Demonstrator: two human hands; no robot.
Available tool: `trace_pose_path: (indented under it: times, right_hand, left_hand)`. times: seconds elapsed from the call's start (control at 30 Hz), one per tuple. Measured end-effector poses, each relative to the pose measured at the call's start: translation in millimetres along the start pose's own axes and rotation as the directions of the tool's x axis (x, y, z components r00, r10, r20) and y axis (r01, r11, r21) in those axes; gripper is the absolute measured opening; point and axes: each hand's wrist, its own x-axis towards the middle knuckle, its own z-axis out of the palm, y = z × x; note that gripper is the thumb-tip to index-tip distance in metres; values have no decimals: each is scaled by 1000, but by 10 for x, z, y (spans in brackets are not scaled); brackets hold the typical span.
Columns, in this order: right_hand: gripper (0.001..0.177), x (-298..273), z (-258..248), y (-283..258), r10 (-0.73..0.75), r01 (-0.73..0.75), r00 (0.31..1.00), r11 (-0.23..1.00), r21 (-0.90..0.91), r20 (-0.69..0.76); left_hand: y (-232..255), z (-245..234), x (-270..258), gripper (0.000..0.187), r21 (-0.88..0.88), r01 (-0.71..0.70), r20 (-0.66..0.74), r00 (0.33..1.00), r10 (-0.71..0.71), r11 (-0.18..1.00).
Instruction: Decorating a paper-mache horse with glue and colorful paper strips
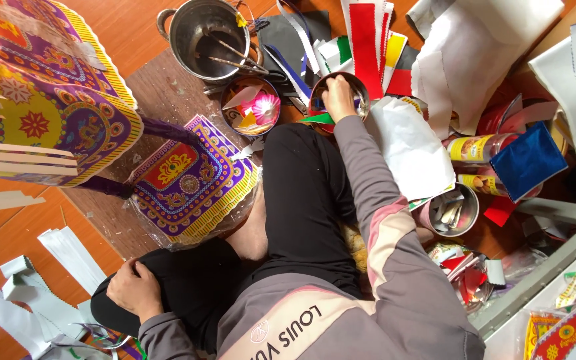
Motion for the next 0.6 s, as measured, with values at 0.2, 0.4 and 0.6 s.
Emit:
trace_pose_path:
  times: [0.2, 0.4, 0.6]
  right_hand:
    - [20, -51, 95, -86, 188, -170, 975, 974, 149, -117]
    - [14, -275, -410, -173, 145, -65, 951, 957, 282, -274]
    - [3, -1275, -950, -1673, 13, -37, 999, 590, 806, 37]
  left_hand:
    - [24, -42, 33, 15, -14, 3, 18, 1000, -2, 1000]
    - [-1, 44, 13, 13, -58, 35, -16, 999, -36, 998]
    - [1195, -399, 278, 30, -837, 43, 133, 983, 128, 546]
